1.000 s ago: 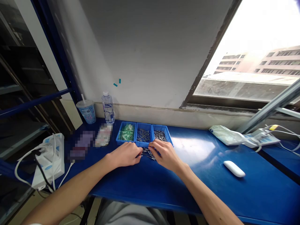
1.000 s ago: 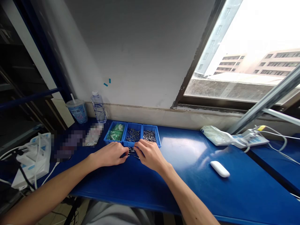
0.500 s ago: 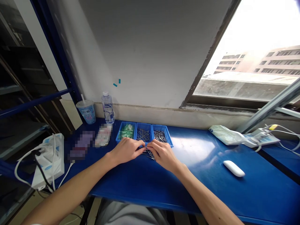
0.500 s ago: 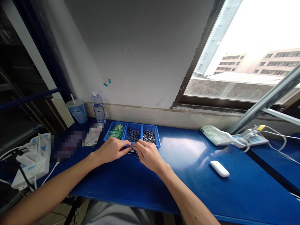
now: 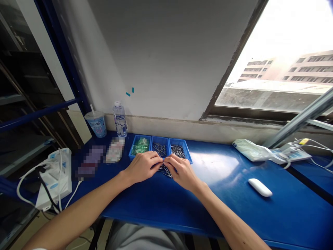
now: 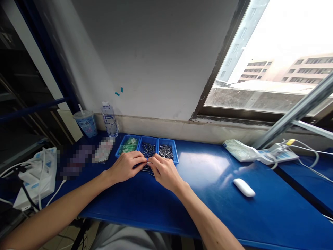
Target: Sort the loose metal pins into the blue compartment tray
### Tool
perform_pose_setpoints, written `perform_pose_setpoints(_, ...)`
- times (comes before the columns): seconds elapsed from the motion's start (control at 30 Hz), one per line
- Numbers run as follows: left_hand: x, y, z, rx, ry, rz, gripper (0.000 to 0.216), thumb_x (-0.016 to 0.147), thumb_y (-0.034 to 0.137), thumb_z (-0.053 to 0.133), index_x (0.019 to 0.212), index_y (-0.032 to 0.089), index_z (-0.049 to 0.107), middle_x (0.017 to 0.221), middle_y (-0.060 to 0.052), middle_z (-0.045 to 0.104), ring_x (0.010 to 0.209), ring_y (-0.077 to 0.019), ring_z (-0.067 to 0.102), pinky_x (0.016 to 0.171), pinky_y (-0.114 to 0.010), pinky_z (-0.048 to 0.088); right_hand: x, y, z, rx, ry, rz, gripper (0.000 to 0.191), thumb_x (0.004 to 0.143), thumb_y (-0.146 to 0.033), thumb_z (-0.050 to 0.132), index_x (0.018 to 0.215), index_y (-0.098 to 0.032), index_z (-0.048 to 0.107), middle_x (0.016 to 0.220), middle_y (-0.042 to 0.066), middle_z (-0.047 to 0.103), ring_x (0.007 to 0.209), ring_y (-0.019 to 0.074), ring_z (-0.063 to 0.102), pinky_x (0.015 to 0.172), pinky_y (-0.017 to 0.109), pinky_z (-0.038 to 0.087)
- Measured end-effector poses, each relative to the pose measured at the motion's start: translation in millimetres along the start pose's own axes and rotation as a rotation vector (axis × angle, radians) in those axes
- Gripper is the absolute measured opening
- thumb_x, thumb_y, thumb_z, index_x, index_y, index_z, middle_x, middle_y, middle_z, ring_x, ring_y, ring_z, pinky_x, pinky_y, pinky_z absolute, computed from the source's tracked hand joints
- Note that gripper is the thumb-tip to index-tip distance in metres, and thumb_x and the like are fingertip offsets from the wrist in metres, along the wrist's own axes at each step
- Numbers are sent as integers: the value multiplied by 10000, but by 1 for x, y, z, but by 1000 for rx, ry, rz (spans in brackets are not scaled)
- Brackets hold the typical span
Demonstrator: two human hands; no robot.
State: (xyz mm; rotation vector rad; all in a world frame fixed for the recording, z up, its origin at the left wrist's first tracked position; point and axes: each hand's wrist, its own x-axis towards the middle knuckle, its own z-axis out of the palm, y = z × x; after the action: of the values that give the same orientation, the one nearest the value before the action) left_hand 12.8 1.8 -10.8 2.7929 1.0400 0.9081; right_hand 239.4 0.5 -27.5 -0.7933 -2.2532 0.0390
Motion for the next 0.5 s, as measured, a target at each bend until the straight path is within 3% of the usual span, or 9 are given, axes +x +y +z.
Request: perform_pose_setpoints(0.5, 0, 0, 1, 1, 42, 15, 186, 1068, 266, 552, 1062, 198, 724, 982, -34, 753, 925, -179, 708, 764, -287, 529, 0, -1, 0, -26, -6, 14, 210, 1122, -248, 427, 1095, -209, 632, 937, 58, 712, 741, 163, 663, 659, 274, 472)
